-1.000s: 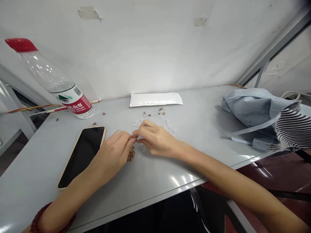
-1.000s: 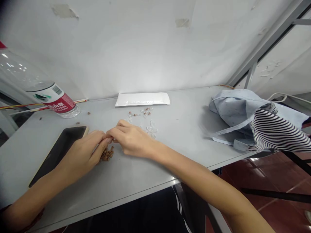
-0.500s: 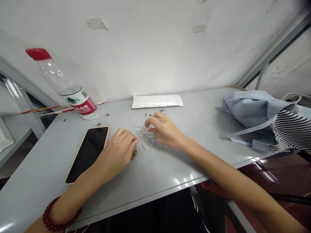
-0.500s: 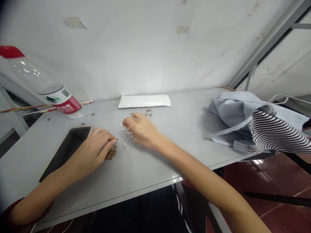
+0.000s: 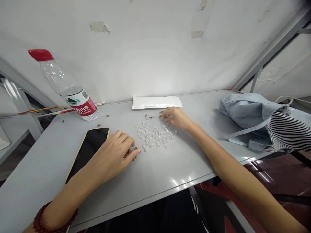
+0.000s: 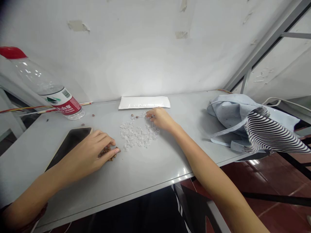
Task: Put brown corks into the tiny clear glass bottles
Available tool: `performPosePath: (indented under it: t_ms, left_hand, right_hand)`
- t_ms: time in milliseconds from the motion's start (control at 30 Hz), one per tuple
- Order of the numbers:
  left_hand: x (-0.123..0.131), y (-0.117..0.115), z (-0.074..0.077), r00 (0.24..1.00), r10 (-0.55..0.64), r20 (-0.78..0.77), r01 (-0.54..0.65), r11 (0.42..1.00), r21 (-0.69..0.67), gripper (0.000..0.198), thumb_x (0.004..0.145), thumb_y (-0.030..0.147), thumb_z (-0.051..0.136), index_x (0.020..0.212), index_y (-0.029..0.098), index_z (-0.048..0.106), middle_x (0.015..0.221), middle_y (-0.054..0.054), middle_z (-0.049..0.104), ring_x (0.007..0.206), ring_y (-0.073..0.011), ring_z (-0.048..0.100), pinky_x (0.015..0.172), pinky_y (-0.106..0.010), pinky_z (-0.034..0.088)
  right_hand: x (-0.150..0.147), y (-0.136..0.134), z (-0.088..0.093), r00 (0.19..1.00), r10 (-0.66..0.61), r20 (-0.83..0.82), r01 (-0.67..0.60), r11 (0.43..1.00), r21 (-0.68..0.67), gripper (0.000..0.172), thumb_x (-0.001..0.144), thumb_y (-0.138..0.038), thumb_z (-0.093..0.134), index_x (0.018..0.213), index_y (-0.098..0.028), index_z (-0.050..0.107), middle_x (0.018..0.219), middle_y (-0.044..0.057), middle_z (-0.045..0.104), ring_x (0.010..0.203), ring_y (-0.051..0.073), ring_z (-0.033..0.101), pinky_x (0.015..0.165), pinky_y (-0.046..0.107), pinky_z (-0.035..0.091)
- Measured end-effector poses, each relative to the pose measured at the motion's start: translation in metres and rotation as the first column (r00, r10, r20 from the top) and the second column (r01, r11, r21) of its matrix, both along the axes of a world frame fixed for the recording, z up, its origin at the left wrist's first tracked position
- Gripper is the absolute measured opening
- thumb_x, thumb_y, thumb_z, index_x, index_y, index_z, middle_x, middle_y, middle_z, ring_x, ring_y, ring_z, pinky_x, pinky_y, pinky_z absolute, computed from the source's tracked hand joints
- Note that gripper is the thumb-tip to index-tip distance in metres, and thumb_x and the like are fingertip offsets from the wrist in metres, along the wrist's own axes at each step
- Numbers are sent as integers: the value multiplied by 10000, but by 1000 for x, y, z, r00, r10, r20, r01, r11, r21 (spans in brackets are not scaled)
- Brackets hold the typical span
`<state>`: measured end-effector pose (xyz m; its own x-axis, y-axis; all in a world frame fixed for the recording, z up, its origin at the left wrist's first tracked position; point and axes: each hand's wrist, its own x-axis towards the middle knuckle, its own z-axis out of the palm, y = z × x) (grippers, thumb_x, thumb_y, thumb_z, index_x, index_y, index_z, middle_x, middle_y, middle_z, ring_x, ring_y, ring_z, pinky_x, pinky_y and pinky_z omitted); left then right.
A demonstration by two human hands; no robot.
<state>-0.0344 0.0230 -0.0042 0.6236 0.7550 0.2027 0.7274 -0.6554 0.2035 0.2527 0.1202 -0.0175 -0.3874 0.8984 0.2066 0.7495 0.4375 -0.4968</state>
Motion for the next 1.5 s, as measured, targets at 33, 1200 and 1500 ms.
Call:
performPosePath:
  t_ms: [33, 1200, 1500]
  left_hand:
    - [0, 0, 0, 1000, 5, 5, -5, 1000, 4, 302, 972, 369, 478, 758, 189, 592, 800, -57, 660, 810, -239, 543, 739, -399, 429]
    - [17, -9, 9, 986, -61, 153, 39, 990, 138, 290, 996, 168, 354, 738, 203, 482, 724, -31, 578, 732, -195, 517, 652, -321, 416]
    - [1, 3, 5, 995, -65, -74, 66, 998, 5, 347, 961, 230, 319, 638, 216, 443, 641, -37, 537, 670, -215, 482, 609, -354, 366]
  right_hand:
    - [0, 0, -1, 1000, 11, 19, -11, 1000, -3, 330, 757, -7, 524, 948, -161, 745, 1013, 89, 731, 932, 218, 635, 801, 353, 468]
    - [-63, -70, 21, 784, 259, -564, -460, 852, -249, 152, 925, -301, 619, 871, -175, 684, 815, 13, 649, 695, 109, 540, 669, 276, 424]
    - [-39, -41, 14, 961, 26, -276, -54, 994, -94, 117, 902, -205, 616, 844, -163, 709, 870, 32, 578, 695, 117, 486, 683, 293, 393]
